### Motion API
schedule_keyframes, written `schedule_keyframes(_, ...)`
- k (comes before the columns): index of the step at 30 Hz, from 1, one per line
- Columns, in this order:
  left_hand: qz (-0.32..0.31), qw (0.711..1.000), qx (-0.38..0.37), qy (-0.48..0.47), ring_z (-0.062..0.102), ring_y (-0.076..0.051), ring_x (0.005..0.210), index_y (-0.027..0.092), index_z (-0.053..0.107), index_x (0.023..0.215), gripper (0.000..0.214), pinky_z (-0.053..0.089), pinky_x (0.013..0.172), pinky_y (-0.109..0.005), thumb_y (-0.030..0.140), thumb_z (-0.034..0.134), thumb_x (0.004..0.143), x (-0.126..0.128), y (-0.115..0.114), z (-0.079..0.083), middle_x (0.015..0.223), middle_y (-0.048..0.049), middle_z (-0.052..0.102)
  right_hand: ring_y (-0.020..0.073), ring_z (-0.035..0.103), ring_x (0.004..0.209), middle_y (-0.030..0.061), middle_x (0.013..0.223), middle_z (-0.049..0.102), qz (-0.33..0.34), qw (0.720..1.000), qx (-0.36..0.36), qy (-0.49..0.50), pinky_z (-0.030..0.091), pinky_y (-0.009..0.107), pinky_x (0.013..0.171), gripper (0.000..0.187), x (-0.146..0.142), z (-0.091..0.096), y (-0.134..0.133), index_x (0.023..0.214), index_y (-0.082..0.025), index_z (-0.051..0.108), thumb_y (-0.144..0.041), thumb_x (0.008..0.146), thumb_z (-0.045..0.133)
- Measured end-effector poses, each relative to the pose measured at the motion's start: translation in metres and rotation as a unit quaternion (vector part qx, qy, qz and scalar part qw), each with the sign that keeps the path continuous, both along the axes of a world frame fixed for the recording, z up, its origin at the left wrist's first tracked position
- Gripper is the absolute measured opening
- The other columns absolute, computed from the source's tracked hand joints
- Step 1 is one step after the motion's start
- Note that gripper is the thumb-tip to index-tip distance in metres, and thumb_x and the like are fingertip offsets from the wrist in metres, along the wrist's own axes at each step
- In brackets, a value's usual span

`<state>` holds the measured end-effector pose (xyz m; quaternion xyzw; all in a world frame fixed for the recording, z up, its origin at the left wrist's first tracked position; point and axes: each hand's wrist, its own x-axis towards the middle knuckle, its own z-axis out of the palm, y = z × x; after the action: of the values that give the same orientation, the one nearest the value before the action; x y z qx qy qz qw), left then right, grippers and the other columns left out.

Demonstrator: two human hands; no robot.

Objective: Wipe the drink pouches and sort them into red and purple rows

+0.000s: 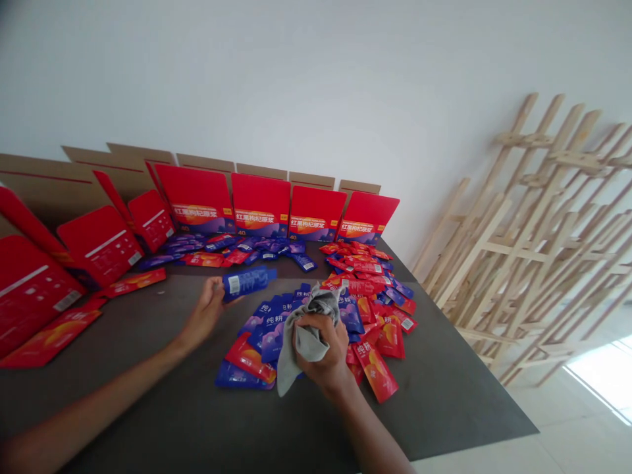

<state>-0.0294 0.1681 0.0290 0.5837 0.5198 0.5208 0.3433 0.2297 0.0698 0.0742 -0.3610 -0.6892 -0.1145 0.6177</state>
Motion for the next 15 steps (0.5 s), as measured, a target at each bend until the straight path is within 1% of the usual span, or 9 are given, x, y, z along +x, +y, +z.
schedule_keyframes(2,-0.029,0.998,-0.025,-0.056,0.071,-0.021,0.088,0.026,0.042,0.106,0.041,0.061,0.088,-0.041,0.066,0.035,0.101,0.021,-0.041,0.003,0.103,-0.0044,0.068,0.0179,0.070,0.067,0.0000,0.083,0.073,0.027,0.999,-0.027,-0.019,0.057,0.029,0.063,0.021,-0.008,-0.006,0.000,0.101,-0.026,0.064,-0.014,0.086,0.069)
schedule_keyframes(4,-0.084,0.970,-0.080,-0.215,0.071,-0.020,0.089,0.027,0.044,0.107,0.043,0.060,0.090,-0.040,0.068,0.051,0.097,0.041,-0.079,0.009,0.103,-0.0024,0.068,0.0178,0.070,0.070,0.0008,0.085,0.073,0.055,0.995,-0.066,-0.046,0.056,0.028,0.064,0.023,-0.017,-0.009,-0.002,0.101,-0.027,0.064,-0.013,0.083,0.069)
schedule_keyframes(5,-0.099,0.958,-0.094,-0.253,0.071,-0.020,0.089,0.027,0.046,0.107,0.043,0.059,0.090,-0.039,0.067,0.056,0.096,0.050,-0.095,0.012,0.102,-0.0017,0.068,0.0179,0.069,0.071,0.0013,0.087,0.073,0.067,0.991,-0.091,-0.065,0.056,0.027,0.065,0.025,-0.022,-0.010,-0.003,0.102,-0.027,0.064,-0.012,0.081,0.069)
schedule_keyframes(6,-0.102,0.952,-0.097,-0.272,0.070,-0.020,0.089,0.027,0.049,0.107,0.043,0.059,0.089,-0.037,0.067,0.060,0.095,0.057,-0.109,0.015,0.100,-0.0012,0.068,0.0183,0.069,0.074,0.0018,0.088,0.072,0.077,0.987,-0.112,-0.083,0.055,0.027,0.065,0.027,-0.026,-0.011,-0.005,0.101,-0.026,0.064,-0.012,0.079,0.069)
schedule_keyframes(7,-0.090,0.951,-0.094,-0.280,0.069,-0.020,0.090,0.027,0.052,0.107,0.043,0.058,0.089,-0.034,0.066,0.062,0.094,0.063,-0.121,0.018,0.098,-0.0011,0.068,0.0188,0.069,0.077,0.0023,0.090,0.072,0.086,0.983,-0.129,-0.098,0.055,0.026,0.067,0.029,-0.029,-0.011,-0.007,0.101,-0.026,0.065,-0.011,0.077,0.069)
schedule_keyframes(8,-0.075,0.953,-0.087,-0.279,0.067,-0.020,0.089,0.026,0.054,0.107,0.042,0.057,0.088,-0.033,0.065,0.064,0.093,0.068,-0.129,0.020,0.096,-0.0010,0.068,0.0192,0.069,0.080,0.0026,0.090,0.071,0.094,0.980,-0.139,-0.109,0.055,0.026,0.068,0.031,-0.032,-0.012,-0.009,0.101,-0.026,0.065,-0.011,0.075,0.069)
schedule_keyframes(10,-0.041,0.960,-0.069,-0.267,0.064,-0.019,0.088,0.026,0.058,0.106,0.043,0.054,0.087,-0.030,0.065,0.067,0.092,0.073,-0.139,0.022,0.091,-0.0005,0.066,0.0198,0.068,0.084,0.0029,0.091,0.071,0.107,0.977,-0.143,-0.119,0.054,0.026,0.070,0.033,-0.036,-0.014,-0.012,0.102,-0.026,0.064,-0.010,0.073,0.068)
schedule_keyframes(12,-0.022,0.967,-0.054,-0.249,0.061,-0.019,0.085,0.026,0.060,0.105,0.045,0.052,0.085,-0.029,0.068,0.067,0.091,0.075,-0.141,0.023,0.088,0.0003,0.063,0.0195,0.068,0.084,0.0033,0.095,0.070,0.125,0.973,-0.140,-0.136,0.053,0.026,0.070,0.034,-0.038,-0.018,-0.015,0.104,-0.027,0.065,-0.012,0.073,0.068)
schedule_keyframes(15,-0.012,0.972,-0.037,-0.232,0.058,-0.019,0.083,0.026,0.061,0.104,0.049,0.049,0.081,-0.028,0.073,0.063,0.091,0.074,-0.142,0.024,0.089,0.0004,0.061,0.0191,0.068,0.084,0.0041,0.100,0.070,0.152,0.962,-0.124,-0.190,0.052,0.025,0.069,0.036,-0.039,-0.022,-0.016,0.107,-0.028,0.066,-0.016,0.074,0.070)
